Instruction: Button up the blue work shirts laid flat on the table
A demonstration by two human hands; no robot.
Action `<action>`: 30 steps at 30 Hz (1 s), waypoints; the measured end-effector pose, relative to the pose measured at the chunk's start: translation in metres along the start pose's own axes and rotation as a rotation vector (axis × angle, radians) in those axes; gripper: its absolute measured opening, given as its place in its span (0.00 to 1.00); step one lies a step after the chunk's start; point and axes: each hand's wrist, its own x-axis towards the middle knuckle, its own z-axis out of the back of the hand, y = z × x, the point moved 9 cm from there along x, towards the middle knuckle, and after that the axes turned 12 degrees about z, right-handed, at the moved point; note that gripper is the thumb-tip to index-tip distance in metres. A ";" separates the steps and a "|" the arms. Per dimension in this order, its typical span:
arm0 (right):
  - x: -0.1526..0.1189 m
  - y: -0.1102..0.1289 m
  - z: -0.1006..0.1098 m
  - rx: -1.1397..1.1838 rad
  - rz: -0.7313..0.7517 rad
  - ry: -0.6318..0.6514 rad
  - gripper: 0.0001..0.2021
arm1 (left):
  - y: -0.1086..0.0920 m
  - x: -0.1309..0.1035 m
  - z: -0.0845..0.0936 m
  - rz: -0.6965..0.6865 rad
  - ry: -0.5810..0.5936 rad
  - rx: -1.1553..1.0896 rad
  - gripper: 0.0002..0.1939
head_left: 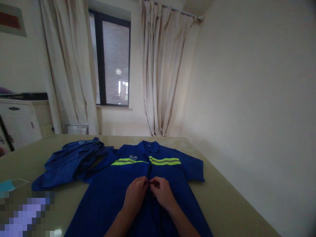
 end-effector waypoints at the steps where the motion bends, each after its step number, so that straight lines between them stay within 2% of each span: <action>1: 0.001 0.000 0.002 -0.006 0.010 -0.008 0.09 | 0.002 0.001 0.001 0.010 0.015 -0.045 0.09; 6: 0.002 0.004 0.009 -0.099 0.064 -0.092 0.03 | 0.004 0.002 0.002 -0.019 0.120 -0.272 0.13; 9: 0.000 0.013 0.010 -0.215 0.126 -0.126 0.05 | 0.006 0.001 0.004 -0.024 0.124 -0.399 0.13; 14: 0.000 0.014 0.011 -0.210 0.143 -0.127 0.05 | 0.009 0.005 0.000 -0.019 0.109 -0.407 0.11; 18: 0.005 -0.006 0.015 -0.108 0.039 -0.140 0.03 | 0.007 0.004 -0.003 -0.045 0.106 -0.313 0.09; 22: 0.009 -0.027 0.010 -0.017 -0.082 -0.095 0.02 | -0.003 -0.006 -0.006 -0.097 0.075 -0.087 0.14; 26: 0.008 -0.029 0.007 -0.042 -0.106 -0.057 0.04 | -0.011 -0.016 -0.002 -0.140 -0.006 0.056 0.13; 30: 0.005 -0.021 0.007 -0.121 -0.096 -0.039 0.09 | -0.013 -0.018 0.000 -0.162 -0.066 0.128 0.14</action>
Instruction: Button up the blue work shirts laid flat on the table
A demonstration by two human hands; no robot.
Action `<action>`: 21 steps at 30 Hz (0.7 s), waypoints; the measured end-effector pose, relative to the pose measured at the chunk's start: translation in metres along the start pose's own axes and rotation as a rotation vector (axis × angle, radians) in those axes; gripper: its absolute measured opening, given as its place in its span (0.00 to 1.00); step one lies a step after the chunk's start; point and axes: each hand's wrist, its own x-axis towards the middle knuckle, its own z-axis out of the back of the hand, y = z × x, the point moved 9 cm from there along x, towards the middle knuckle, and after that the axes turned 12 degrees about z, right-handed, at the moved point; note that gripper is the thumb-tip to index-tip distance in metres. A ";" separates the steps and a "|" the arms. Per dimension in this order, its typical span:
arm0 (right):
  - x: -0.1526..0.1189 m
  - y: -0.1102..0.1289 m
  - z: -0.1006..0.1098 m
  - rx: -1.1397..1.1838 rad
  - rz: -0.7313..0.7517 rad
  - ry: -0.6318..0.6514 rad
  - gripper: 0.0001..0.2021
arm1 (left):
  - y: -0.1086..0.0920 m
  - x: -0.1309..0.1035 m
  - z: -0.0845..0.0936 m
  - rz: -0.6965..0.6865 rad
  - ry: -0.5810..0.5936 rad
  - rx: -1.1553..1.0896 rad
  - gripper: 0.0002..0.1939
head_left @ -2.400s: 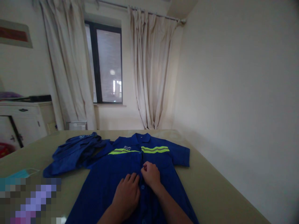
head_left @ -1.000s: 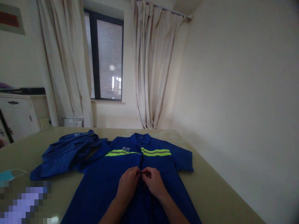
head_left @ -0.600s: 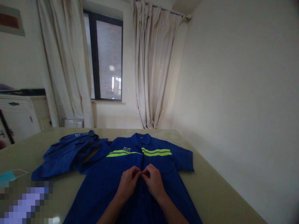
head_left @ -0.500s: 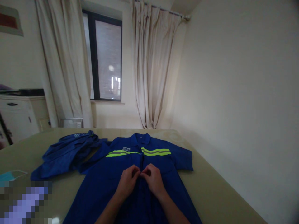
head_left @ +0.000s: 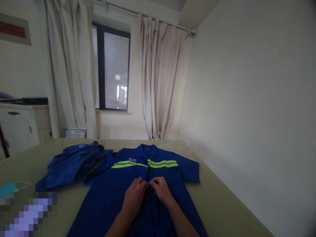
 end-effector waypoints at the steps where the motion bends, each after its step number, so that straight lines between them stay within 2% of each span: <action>1: -0.001 0.003 0.001 -0.028 0.011 -0.010 0.10 | 0.000 0.000 0.000 -0.010 -0.014 0.010 0.16; 4: 0.000 0.015 0.006 -0.108 0.036 -0.071 0.09 | 0.003 -0.002 -0.006 -0.031 -0.054 0.038 0.20; 6: 0.003 0.022 0.009 -0.227 0.024 -0.090 0.08 | 0.006 -0.005 -0.015 -0.029 -0.040 0.075 0.26; 9: 0.010 0.034 0.005 -0.488 0.005 -0.032 0.12 | 0.012 -0.016 -0.030 -0.002 0.015 0.127 0.30; 11: 0.015 0.040 0.001 -0.586 0.025 0.001 0.16 | 0.014 -0.026 -0.031 0.009 0.018 0.133 0.30; 14: 0.017 0.042 -0.001 -0.585 0.071 -0.042 0.17 | 0.012 -0.037 -0.021 0.019 0.012 0.135 0.29; 16: 0.015 0.036 0.002 -0.521 0.087 -0.096 0.17 | 0.007 -0.034 -0.009 0.033 0.034 0.155 0.27; 19: 0.015 0.025 0.009 -0.355 0.114 -0.170 0.16 | 0.000 -0.009 0.009 0.083 0.080 0.177 0.21; 21: 0.017 0.019 0.016 -0.233 0.136 -0.222 0.16 | 0.003 0.014 0.018 0.175 0.084 0.144 0.19</action>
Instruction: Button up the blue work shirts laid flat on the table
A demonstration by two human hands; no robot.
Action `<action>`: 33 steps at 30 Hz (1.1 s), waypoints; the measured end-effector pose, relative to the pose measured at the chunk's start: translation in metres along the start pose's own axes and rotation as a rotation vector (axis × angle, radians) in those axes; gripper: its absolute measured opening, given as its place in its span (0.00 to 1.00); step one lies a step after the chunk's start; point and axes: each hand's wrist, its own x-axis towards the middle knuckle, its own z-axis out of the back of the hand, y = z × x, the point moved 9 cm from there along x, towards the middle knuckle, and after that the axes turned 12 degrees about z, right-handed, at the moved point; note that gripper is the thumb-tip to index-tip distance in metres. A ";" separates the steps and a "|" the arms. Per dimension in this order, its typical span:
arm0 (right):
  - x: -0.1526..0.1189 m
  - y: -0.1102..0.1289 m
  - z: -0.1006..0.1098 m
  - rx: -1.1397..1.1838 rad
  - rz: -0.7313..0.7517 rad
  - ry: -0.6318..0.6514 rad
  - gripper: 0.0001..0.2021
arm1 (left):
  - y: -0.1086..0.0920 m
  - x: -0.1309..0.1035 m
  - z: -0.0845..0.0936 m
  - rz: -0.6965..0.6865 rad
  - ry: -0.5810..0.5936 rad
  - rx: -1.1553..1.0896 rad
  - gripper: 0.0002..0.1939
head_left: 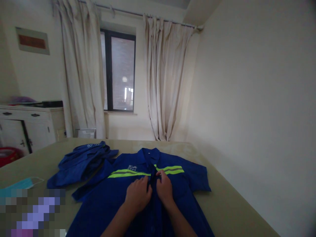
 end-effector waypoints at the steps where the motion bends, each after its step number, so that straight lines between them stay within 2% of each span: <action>1: 0.001 -0.003 0.002 0.049 0.003 -0.031 0.17 | 0.002 0.010 0.002 0.048 0.002 -0.024 0.19; 4: 0.004 -0.009 0.006 0.122 -0.011 -0.087 0.16 | 0.009 0.031 -0.008 0.100 -0.004 -0.068 0.16; 7: 0.003 -0.010 0.003 0.079 -0.070 -0.084 0.09 | 0.009 0.035 -0.027 0.000 -0.008 -0.131 0.13; 10: 0.000 -0.007 -0.004 -0.056 -0.141 -0.021 0.09 | 0.008 0.033 -0.036 -0.067 -0.003 -0.198 0.14; 14: -0.001 -0.006 -0.010 -0.118 -0.164 0.071 0.04 | 0.010 0.034 -0.032 -0.039 0.004 -0.247 0.08; 20: 0.004 0.005 -0.005 0.181 0.023 0.023 0.06 | 0.013 0.034 -0.027 -0.055 -0.006 -0.457 0.07; 25: -0.001 0.012 -0.006 0.160 0.100 0.017 0.10 | 0.019 0.036 -0.027 -0.090 -0.068 -0.631 0.08; 33: -0.001 0.016 -0.005 0.136 0.118 0.010 0.10 | 0.015 0.034 -0.026 -0.130 -0.062 -0.601 0.11</action>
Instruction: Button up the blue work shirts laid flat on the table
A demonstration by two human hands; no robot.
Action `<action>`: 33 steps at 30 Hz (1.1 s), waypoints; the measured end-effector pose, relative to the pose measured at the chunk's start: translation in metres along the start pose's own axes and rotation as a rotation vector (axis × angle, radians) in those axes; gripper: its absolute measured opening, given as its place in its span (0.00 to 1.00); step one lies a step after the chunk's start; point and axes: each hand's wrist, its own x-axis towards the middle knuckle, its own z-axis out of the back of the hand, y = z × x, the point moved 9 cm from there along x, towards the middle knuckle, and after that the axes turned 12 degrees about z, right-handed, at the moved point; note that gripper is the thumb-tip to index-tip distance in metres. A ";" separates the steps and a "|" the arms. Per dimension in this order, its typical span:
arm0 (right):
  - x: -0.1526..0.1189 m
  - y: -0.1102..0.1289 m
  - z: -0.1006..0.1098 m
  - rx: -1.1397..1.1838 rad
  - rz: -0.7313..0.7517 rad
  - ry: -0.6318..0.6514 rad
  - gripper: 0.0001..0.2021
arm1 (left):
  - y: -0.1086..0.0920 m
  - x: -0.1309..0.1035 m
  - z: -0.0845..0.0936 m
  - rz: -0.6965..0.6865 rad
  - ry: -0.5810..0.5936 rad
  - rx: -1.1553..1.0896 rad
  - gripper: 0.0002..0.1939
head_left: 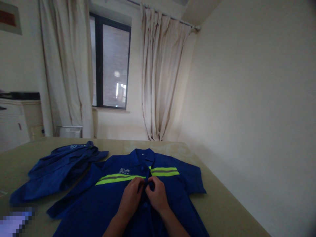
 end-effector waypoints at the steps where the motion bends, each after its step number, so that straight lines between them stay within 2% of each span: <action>1: 0.000 0.000 0.000 0.008 0.000 0.002 0.11 | -0.001 -0.001 0.001 0.003 -0.007 0.020 0.11; 10: 0.001 0.002 0.000 0.046 -0.023 0.032 0.12 | -0.020 -0.008 0.007 -0.078 -0.084 0.177 0.13; 14: 0.003 0.000 0.003 0.173 -0.034 0.043 0.14 | -0.016 -0.007 0.008 -0.055 -0.085 0.162 0.13; 21: 0.002 0.000 -0.003 0.179 -0.039 0.058 0.12 | -0.009 -0.006 0.001 -0.024 0.006 0.106 0.14; 27: 0.003 -0.005 -0.006 0.134 -0.067 0.053 0.13 | -0.003 -0.004 -0.003 0.011 -0.001 0.122 0.15; 33: 0.002 -0.008 -0.010 0.127 -0.071 0.068 0.08 | -0.006 -0.006 0.001 -0.022 -0.040 0.039 0.14</action>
